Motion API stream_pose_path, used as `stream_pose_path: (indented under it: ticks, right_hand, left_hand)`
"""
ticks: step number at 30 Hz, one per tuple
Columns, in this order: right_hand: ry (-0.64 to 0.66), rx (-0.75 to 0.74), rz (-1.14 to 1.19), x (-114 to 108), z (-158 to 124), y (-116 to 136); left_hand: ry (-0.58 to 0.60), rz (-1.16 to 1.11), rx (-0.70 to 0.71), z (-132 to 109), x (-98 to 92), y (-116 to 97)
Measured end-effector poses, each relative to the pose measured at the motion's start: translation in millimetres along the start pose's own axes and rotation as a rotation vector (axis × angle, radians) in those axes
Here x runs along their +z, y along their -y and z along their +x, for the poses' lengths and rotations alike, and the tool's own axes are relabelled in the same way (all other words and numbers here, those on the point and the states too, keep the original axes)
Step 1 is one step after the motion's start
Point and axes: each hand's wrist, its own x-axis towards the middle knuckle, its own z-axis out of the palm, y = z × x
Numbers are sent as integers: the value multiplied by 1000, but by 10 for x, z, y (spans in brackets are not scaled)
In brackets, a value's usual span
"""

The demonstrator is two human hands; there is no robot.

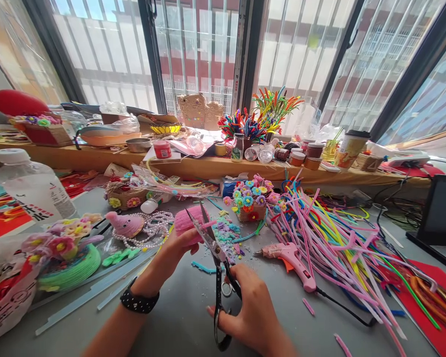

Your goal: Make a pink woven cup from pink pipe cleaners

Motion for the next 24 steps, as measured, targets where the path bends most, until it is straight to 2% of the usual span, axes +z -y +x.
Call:
stream_pose_path:
  ticks: [6,14,24]
  right_hand:
    - [30,18,-21,28,-25,-10]
    - [-10,-23,19,62,-43,-36]
    - [-39,-38,-14,85,-26,-24]
  left_hand:
    - [30,47,1,9,20,43]
    - [-7,47,24,37,24,63]
    - [66,42,-8,16,36,38]
